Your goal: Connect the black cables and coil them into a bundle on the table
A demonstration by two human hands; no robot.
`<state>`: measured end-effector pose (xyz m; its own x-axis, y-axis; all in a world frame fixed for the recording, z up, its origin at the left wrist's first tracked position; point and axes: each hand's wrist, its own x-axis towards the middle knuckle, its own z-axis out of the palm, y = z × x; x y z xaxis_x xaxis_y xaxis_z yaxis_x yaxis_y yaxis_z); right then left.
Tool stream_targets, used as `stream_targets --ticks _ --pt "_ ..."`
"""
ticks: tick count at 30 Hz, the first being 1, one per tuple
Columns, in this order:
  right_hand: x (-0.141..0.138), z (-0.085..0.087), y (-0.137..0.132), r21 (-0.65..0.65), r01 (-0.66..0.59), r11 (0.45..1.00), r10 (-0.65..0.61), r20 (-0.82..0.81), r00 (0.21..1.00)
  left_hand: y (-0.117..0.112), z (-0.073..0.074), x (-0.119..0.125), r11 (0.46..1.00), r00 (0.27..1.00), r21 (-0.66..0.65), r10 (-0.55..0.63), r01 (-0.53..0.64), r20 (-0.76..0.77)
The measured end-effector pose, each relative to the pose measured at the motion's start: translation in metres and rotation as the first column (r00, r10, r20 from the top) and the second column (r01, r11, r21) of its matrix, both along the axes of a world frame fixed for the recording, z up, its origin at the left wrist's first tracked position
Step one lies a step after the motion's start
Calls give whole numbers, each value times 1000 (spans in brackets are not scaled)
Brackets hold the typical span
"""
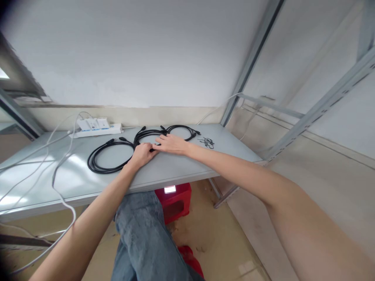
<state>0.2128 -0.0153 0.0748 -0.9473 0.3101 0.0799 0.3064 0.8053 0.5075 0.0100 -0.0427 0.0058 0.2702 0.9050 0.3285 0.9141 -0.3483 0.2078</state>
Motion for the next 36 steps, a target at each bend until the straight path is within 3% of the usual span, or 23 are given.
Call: stream_targets --ticks 5,16,21,26,29,32,34,36 --pt "0 7 12 40 -164 986 161 59 985 0 -1 0 1000 1000 -8 12 -12 -7" --pt "1 11 29 51 -175 983 169 92 981 -1 2 -1 998 997 6 -66 65 50" --pt "-2 10 28 -23 -76 997 78 117 990 -1 2 -1 998 996 3 -67 67 57" --pt "-10 7 16 -259 107 960 -99 43 994 -2 3 0 999 999 -11 -47 47 26" --pt "-15 5 7 -469 173 866 -241 -88 967 -2 3 0 999 998 -9 -50 50 32" --pt "-21 2 -5 -697 177 695 -451 -230 862 0 2 -1 998 998 -6 -54 55 44" --pt "-26 -1 -13 -868 134 479 -667 -261 698 1 0 -1 999 998 1 -52 52 43" --pt "-32 -4 -21 -982 2 191 -865 -167 474 2 -1 -1 999 998 8 -49 49 28"
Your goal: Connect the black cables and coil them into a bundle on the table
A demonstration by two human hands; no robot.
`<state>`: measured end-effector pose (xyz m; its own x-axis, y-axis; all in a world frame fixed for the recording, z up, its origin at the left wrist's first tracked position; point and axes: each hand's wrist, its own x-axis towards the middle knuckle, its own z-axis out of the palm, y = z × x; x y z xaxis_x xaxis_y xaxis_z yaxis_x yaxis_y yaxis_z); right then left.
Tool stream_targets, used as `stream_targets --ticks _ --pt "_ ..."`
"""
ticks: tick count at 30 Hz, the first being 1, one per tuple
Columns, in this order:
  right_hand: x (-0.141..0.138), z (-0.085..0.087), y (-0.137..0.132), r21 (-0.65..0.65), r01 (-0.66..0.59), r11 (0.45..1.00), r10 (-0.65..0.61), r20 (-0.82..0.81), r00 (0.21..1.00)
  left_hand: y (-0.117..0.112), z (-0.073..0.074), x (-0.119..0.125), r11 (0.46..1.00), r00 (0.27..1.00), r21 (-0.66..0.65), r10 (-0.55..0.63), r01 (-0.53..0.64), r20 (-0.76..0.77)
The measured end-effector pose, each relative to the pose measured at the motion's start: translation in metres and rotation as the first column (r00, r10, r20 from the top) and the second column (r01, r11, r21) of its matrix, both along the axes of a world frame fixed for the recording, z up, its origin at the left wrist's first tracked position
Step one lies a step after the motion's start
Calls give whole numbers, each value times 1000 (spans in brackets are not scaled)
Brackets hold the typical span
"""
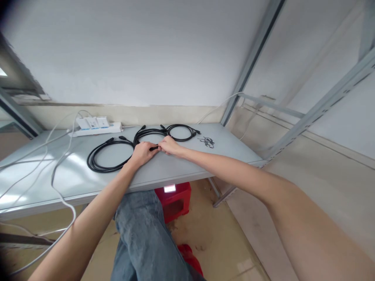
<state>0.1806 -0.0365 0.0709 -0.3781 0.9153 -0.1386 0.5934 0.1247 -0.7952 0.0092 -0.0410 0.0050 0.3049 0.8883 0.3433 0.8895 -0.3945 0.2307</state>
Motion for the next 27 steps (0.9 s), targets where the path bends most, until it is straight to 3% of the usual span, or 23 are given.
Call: stream_targets --ticks 3,5,7,9,12,15,17,18,20,24,25,27 --pt "-9 -2 -7 -368 176 913 -264 -204 943 0 -1 0 1000 1000 -3 4 -4 -26" --pt "-13 -3 -9 -467 188 864 -329 -240 914 0 -1 0 1000 999 -9 0 0 -34" --pt "-14 -4 -7 -467 189 864 -329 -239 913 -1 -1 0 1000 999 -9 -10 9 -35" --pt "-12 -3 -3 -400 176 900 -268 -187 945 -1 0 0 1000 999 -9 -17 17 -29" --pt "-5 1 5 -264 31 964 -29 10 1000 -2 1 0 1000 1000 -21 -18 17 -11" --pt "3 9 10 -94 -165 982 185 287 940 -3 3 0 999 1000 -29 -19 19 14" --pt "9 14 11 166 -261 951 152 484 862 -4 4 1 999 1000 -27 -20 20 22" --pt "12 16 11 313 -319 894 93 568 818 -5 4 1 1000 1000 -24 -18 19 24" --pt "18 17 11 508 -492 707 -5 700 715 -5 5 1 1000 999 -14 -14 15 29" --pt "23 11 18 461 -841 282 14 875 484 -5 4 2 1000 1000 -12 6 -6 29" --pt "23 9 21 447 -873 196 15 888 459 -4 4 2 1000 1000 -17 19 -19 20" --pt "22 4 29 454 -887 82 -7 891 455 -3 3 2 999 999 -21 40 -40 6"
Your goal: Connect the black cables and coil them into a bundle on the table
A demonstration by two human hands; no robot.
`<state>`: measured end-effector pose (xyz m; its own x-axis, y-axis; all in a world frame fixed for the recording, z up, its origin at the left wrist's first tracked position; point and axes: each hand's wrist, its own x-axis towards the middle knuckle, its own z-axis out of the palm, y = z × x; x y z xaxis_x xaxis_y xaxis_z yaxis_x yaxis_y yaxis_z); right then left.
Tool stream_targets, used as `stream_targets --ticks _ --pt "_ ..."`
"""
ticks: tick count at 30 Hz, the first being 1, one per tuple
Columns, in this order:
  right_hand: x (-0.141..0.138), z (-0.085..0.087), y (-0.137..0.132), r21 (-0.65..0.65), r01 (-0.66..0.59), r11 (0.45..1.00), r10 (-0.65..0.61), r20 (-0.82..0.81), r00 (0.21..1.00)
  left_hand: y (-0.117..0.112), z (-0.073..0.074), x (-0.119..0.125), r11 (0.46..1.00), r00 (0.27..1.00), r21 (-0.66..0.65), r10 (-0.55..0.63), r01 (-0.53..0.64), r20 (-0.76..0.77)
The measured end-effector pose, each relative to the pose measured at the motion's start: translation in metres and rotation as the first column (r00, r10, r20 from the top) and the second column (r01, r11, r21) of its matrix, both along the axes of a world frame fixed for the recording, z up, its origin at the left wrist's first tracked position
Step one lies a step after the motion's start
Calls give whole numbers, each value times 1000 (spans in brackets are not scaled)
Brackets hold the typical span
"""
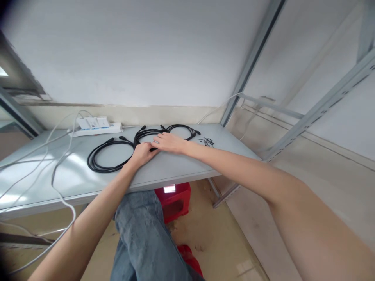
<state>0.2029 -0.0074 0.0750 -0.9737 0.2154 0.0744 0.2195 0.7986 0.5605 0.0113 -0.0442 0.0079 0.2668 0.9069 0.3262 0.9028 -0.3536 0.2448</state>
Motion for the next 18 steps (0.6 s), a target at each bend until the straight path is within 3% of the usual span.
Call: stream_targets --ticks 5,18 --pt "-1 -3 13 70 -121 990 119 24 993 2 -2 -2 999 1000 30 -24 24 3" --pt "-3 7 21 148 -300 942 285 118 951 -1 1 0 1000 1000 6 -10 10 19"
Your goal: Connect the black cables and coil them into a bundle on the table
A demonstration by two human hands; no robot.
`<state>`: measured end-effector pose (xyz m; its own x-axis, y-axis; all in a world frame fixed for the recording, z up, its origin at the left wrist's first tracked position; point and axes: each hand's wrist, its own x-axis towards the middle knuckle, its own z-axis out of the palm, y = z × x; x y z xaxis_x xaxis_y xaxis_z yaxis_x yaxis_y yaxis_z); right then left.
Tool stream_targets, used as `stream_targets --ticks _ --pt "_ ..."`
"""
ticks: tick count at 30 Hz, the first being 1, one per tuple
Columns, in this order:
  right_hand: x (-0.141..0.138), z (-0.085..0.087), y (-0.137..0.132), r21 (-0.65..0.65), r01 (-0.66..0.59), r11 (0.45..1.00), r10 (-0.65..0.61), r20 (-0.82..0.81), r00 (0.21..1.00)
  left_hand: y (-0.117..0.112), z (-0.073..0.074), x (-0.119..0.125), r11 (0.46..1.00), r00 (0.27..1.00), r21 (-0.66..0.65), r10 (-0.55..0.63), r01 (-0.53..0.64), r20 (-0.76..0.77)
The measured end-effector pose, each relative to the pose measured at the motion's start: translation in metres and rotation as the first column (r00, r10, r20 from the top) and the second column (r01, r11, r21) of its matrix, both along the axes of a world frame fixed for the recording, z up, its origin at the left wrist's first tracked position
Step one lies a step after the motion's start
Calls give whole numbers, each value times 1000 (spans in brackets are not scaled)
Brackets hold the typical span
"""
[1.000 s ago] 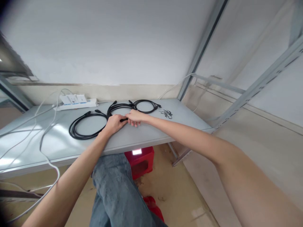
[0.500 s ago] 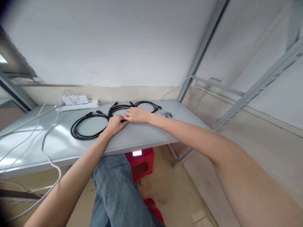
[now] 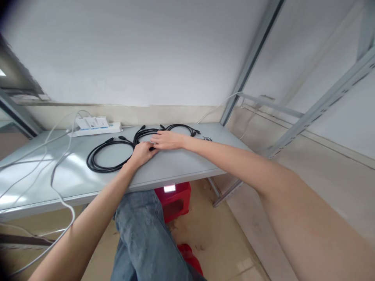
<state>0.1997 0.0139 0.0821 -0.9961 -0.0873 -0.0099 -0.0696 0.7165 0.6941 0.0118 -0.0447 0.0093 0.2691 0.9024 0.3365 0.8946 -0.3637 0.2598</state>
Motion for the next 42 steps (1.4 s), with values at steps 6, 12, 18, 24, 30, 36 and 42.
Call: stream_targets --ticks 6,12,18,24,30,36,42 --pt "-4 0 1 -95 118 988 -103 152 983 1 -2 0 998 997 -25 -53 54 54" --pt "-12 1 -6 -263 381 886 -329 219 918 5 -7 -2 997 996 -18 -75 76 45" --pt "-14 -1 -32 -561 559 611 -647 53 761 4 -5 -2 994 993 -4 -112 112 40" --pt "-20 -16 -40 -812 513 279 -899 -33 436 4 -5 -2 995 994 -6 -102 102 41" --pt "-34 -27 -41 -972 208 -107 -984 133 115 5 -6 -2 991 991 1 -131 131 23" --pt "-36 -15 -44 -924 0 -383 -911 378 163 2 -3 -2 993 993 -21 -120 120 -6" --pt "-3 13 -15 -976 208 -69 -948 129 291 -4 2 2 998 998 5 -68 68 -3"
